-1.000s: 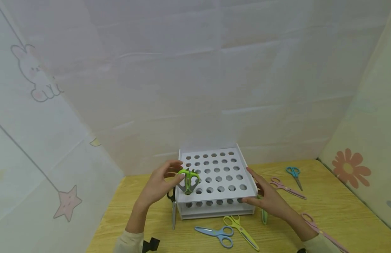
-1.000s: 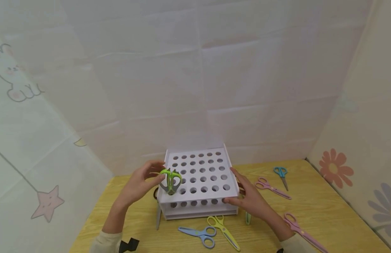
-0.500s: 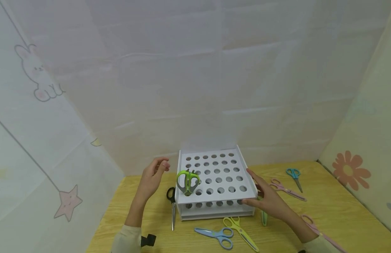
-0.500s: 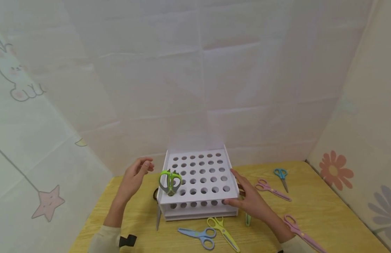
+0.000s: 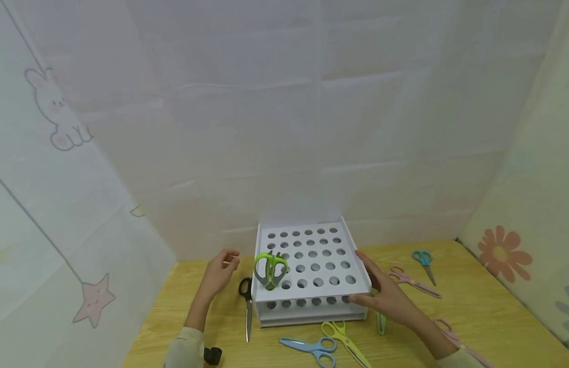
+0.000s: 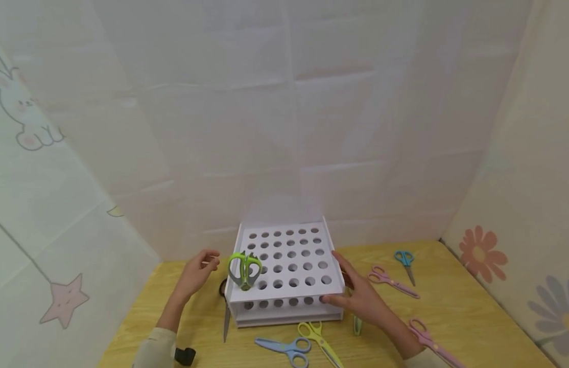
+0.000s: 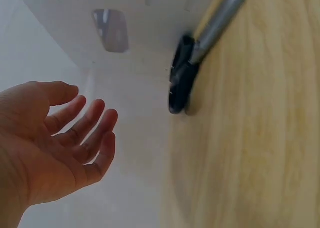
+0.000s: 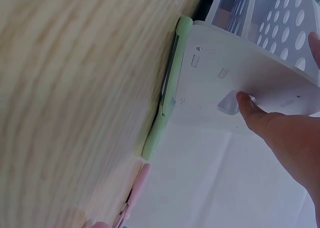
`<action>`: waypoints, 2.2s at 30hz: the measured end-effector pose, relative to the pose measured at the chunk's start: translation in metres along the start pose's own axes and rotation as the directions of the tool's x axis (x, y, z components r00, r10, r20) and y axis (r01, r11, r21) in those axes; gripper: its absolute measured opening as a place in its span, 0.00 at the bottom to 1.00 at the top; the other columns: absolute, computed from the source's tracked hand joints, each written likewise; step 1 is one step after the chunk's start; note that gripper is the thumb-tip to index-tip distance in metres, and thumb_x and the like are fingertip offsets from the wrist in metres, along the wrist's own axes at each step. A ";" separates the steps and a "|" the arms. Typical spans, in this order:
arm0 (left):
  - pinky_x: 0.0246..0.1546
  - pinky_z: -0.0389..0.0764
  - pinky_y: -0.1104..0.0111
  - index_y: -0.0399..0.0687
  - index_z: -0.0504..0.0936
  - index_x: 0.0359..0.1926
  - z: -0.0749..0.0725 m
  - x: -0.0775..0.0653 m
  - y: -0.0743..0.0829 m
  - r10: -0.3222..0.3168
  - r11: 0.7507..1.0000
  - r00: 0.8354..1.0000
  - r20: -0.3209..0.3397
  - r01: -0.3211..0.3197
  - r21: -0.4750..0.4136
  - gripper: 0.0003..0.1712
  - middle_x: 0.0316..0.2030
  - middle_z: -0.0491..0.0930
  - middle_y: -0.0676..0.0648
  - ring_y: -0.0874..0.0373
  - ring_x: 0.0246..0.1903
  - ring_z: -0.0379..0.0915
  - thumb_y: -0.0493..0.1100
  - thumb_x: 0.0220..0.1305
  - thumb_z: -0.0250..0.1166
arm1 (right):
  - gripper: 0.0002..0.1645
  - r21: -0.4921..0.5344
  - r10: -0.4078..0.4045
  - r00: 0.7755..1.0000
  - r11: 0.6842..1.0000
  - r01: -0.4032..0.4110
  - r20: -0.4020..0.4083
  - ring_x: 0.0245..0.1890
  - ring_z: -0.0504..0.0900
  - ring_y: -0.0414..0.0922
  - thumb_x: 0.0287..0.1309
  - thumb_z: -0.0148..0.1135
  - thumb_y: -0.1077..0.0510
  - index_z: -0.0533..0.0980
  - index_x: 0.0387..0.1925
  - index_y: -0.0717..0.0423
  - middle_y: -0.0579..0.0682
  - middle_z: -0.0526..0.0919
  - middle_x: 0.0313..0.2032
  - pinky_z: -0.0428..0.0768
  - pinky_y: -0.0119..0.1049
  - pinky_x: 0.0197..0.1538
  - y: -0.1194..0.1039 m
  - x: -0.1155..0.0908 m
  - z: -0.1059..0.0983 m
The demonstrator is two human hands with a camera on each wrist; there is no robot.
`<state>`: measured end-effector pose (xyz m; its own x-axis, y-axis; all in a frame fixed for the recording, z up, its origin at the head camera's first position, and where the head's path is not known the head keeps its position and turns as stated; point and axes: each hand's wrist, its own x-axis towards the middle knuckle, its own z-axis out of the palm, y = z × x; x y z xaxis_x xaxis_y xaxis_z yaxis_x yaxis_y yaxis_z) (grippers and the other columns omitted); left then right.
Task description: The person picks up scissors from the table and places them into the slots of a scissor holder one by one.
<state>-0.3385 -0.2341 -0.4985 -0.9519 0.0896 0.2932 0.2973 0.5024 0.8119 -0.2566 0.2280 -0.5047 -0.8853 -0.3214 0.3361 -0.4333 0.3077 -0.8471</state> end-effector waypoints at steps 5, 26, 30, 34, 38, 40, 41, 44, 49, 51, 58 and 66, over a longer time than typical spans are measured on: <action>0.43 0.82 0.52 0.44 0.80 0.56 0.003 0.000 -0.015 -0.071 0.994 0.997 0.027 0.068 0.081 0.13 0.46 0.82 0.43 0.42 0.47 0.80 0.41 0.74 0.62 | 0.63 0.010 0.014 1.000 1.000 -0.014 -0.020 0.60 0.75 0.63 0.53 0.80 0.55 0.49 0.81 0.46 0.66 0.65 0.69 0.79 0.40 0.53 -0.001 -0.001 0.000; 0.48 0.79 0.51 0.31 0.81 0.53 0.018 -0.004 -0.024 -0.214 0.959 0.963 0.166 0.175 0.225 0.16 0.43 0.82 0.43 0.47 0.45 0.78 0.34 0.66 0.66 | 0.68 0.031 0.067 0.998 0.997 -0.068 0.005 0.59 0.75 0.63 0.42 0.86 0.55 0.53 0.79 0.43 0.61 0.67 0.67 0.82 0.41 0.47 0.011 -0.001 -0.027; 0.46 0.80 0.53 0.30 0.83 0.47 0.021 -0.005 -0.023 -0.221 0.956 0.963 0.154 0.182 0.230 0.12 0.39 0.82 0.44 0.49 0.41 0.78 0.32 0.63 0.68 | 0.68 0.011 0.057 0.998 0.998 -0.057 0.007 0.58 0.76 0.61 0.42 0.85 0.53 0.53 0.80 0.43 0.61 0.68 0.66 0.81 0.40 0.50 0.011 -0.001 -0.028; 0.42 0.81 0.55 0.30 0.83 0.44 0.023 -0.005 -0.023 -0.219 0.955 0.964 0.150 0.181 0.235 0.11 0.35 0.82 0.45 0.51 0.37 0.77 0.31 0.60 0.68 | 0.68 -0.008 0.065 0.998 0.998 -0.065 0.000 0.58 0.77 0.59 0.41 0.86 0.52 0.53 0.79 0.42 0.60 0.69 0.66 0.80 0.40 0.51 0.011 -0.001 -0.028; 0.40 0.80 0.56 0.28 0.83 0.44 0.024 -0.006 -0.022 -0.223 0.954 0.964 0.146 0.185 0.236 0.12 0.35 0.81 0.45 0.52 0.36 0.76 0.30 0.59 0.67 | 0.68 -0.020 0.057 0.998 0.998 -0.057 0.003 0.58 0.77 0.60 0.43 0.85 0.53 0.53 0.80 0.44 0.62 0.69 0.66 0.80 0.40 0.50 0.013 -0.001 -0.027; 0.40 0.80 0.57 0.28 0.83 0.45 0.025 -0.007 -0.022 -0.230 0.953 0.962 0.144 0.193 0.232 0.12 0.35 0.81 0.45 0.52 0.35 0.75 0.29 0.59 0.66 | 0.67 -0.022 0.054 0.999 0.998 -0.054 0.004 0.58 0.77 0.61 0.44 0.85 0.53 0.53 0.80 0.44 0.63 0.68 0.66 0.80 0.40 0.50 0.013 -0.001 -0.027; 0.39 0.80 0.57 0.28 0.83 0.45 0.025 -0.007 -0.022 -0.236 0.953 0.961 0.144 0.199 0.229 0.12 0.35 0.81 0.44 0.52 0.35 0.75 0.29 0.59 0.66 | 0.67 -0.022 0.056 0.998 0.998 -0.056 0.005 0.58 0.77 0.61 0.44 0.84 0.53 0.52 0.80 0.43 0.63 0.68 0.66 0.80 0.39 0.50 0.013 -0.001 -0.027; 0.38 0.80 0.58 0.28 0.83 0.47 0.025 -0.007 -0.024 -0.251 0.951 0.957 0.145 0.217 0.219 0.13 0.38 0.82 0.43 0.52 0.36 0.75 0.29 0.60 0.64 | 0.67 -0.010 0.073 0.997 0.997 -0.073 0.008 0.58 0.77 0.61 0.44 0.85 0.53 0.53 0.80 0.41 0.62 0.68 0.66 0.81 0.39 0.49 0.013 -0.001 -0.027; 0.40 0.80 0.57 0.30 0.84 0.48 0.023 -0.005 -0.026 -0.264 0.950 0.955 0.134 0.234 0.209 0.13 0.43 0.83 0.40 0.49 0.40 0.77 0.31 0.63 0.62 | 0.67 -0.007 0.072 0.997 0.997 -0.071 0.009 0.59 0.76 0.62 0.44 0.84 0.54 0.52 0.80 0.41 0.63 0.67 0.67 0.81 0.39 0.49 0.013 -0.001 -0.026; 0.41 0.80 0.56 0.31 0.84 0.48 0.023 -0.005 -0.026 -0.274 0.949 0.954 0.125 0.247 0.197 0.13 0.43 0.83 0.40 0.48 0.41 0.78 0.33 0.65 0.63 | 0.68 -0.016 0.069 0.998 0.997 -0.069 0.004 0.59 0.76 0.61 0.44 0.85 0.54 0.52 0.80 0.41 0.63 0.67 0.67 0.81 0.38 0.49 0.013 -0.001 -0.026; 0.37 0.82 0.58 0.27 0.80 0.53 0.018 -0.010 -0.017 -0.317 0.948 0.940 0.124 0.317 0.022 0.17 0.41 0.82 0.40 0.50 0.36 0.78 0.37 0.69 0.60 | 0.68 -0.018 0.073 0.997 0.997 -0.073 0.005 0.60 0.75 0.61 0.44 0.84 0.54 0.51 0.80 0.42 0.63 0.66 0.68 0.80 0.39 0.50 0.012 -0.003 -0.024; 0.40 0.84 0.52 0.24 0.69 0.62 0.012 -0.010 -0.010 -0.336 0.873 0.921 0.196 0.383 -0.303 0.21 0.47 0.78 0.32 0.47 0.40 0.81 0.36 0.76 0.50 | 0.67 -0.029 0.050 0.999 0.998 -0.050 0.006 0.59 0.76 0.63 0.46 0.84 0.53 0.51 0.80 0.44 0.66 0.66 0.68 0.80 0.39 0.50 0.008 -0.001 -0.025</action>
<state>-0.3332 -0.2297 -0.5160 -0.9914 0.0824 -0.1017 -0.0823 0.2123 0.9737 -0.2631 0.2531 -0.5021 -0.9049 -0.3110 0.2906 -0.3931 0.3489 -0.8507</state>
